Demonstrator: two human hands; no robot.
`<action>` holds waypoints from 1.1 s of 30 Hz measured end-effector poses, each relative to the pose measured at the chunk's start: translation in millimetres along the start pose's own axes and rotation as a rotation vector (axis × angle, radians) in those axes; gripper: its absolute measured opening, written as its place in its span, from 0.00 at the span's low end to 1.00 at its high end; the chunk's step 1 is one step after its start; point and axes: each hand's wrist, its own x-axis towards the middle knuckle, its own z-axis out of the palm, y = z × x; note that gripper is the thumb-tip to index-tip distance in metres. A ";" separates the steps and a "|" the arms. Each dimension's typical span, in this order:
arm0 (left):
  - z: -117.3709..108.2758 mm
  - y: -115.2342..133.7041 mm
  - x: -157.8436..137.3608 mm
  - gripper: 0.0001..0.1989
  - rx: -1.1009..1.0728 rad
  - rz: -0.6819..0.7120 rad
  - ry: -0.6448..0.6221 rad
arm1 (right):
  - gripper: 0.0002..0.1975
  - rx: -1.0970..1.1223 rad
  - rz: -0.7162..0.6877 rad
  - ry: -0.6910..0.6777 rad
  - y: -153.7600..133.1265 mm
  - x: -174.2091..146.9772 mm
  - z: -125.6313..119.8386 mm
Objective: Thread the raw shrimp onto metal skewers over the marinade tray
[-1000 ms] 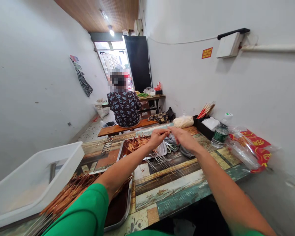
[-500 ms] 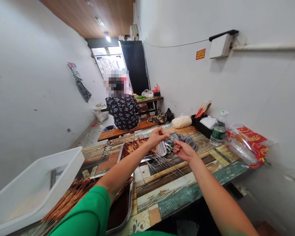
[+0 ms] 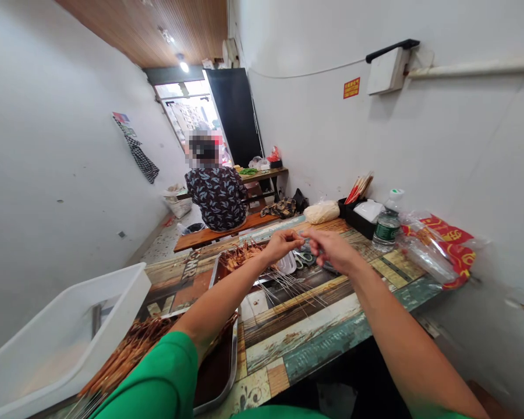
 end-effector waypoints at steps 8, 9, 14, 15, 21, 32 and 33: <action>-19.7 20.5 -0.6 0.21 0.084 -0.056 -0.010 | 0.13 0.070 -0.035 0.073 56.0 8.0 21.4; -20.5 20.5 -2.5 0.20 0.120 -0.061 -0.011 | 0.14 0.115 -0.018 0.051 59.3 11.8 14.1; -15.1 3.6 -8.1 0.20 0.227 -0.006 0.018 | 0.10 0.323 0.006 0.004 48.9 18.7 -21.8; -13.8 -0.9 -8.2 0.20 0.236 0.001 0.015 | 0.10 0.349 0.011 -0.001 43.0 16.9 -25.8; -7.2 -14.0 1.6 0.17 0.319 0.063 -0.028 | 0.14 0.219 0.045 0.032 20.6 3.2 -3.4; -21.2 11.4 0.4 0.20 0.149 -0.052 -0.026 | 0.05 0.356 0.081 -0.003 52.4 18.1 -14.6; -19.6 10.2 -2.2 0.20 0.181 -0.050 -0.016 | 0.04 0.376 0.101 -0.029 47.5 19.6 -25.1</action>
